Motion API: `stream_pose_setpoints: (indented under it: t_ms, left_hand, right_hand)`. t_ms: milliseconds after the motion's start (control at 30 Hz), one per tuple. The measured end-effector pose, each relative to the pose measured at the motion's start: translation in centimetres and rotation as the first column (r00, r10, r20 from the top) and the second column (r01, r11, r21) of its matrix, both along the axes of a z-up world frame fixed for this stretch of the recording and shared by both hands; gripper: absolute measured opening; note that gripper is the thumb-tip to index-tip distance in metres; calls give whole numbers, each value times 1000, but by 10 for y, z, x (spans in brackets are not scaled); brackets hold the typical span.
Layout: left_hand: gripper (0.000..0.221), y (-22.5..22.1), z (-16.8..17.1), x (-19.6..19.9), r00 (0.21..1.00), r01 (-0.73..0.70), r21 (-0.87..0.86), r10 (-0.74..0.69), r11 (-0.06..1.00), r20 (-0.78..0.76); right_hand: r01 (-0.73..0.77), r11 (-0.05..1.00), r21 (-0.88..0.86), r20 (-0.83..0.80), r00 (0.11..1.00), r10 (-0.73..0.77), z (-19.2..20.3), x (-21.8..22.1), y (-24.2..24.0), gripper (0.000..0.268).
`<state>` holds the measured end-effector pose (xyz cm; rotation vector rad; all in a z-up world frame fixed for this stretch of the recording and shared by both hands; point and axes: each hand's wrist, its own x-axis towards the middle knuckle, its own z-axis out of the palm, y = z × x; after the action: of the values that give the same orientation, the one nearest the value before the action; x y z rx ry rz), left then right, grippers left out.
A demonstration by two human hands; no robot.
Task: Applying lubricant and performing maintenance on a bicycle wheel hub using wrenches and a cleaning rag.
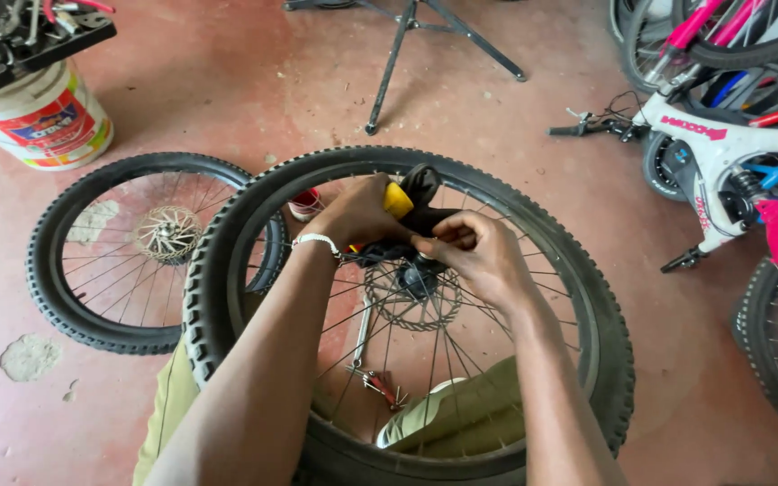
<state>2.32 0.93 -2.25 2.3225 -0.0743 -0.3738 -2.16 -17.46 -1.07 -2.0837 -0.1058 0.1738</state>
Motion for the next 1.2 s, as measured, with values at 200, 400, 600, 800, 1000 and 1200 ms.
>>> stream_pose_setpoints:
  t_ms: [200, 400, 600, 800, 1000, 1200]
  left_hand:
    - [83, 2, -14, 12, 1000, -24, 33, 24, 999, -6]
    - [90, -1, -22, 18, 1000, -24, 44, 25, 999, -10]
    - [89, -2, -19, 18, 999, -23, 33, 24, 999, -34]
    - [86, 0, -21, 21, 999, -37, 32, 38, 999, -38]
    - [86, -1, -17, 19, 998, -47, -20, 46, 999, -37]
    - [83, -2, -13, 18, 996, -59, -30, 58, 998, -61]
  right_hand:
    - [-51, 996, -69, 61, 997, 55, -4, 9, 6, 26]
    - [-154, 988, -4, 61, 986, 154, 8, 8, 1, 21]
    - [-184, 981, 56, 23, 983, 183, 2, 14, -7, 29]
    - [-186, 983, 2, 66, 980, 186, -4, 14, -3, 26]
    - [-114, 992, 56, 106, 989, 108, -10, 21, -6, 13]
    - [98, 965, 244, -150, 987, -63, 0, 16, -3, 22]
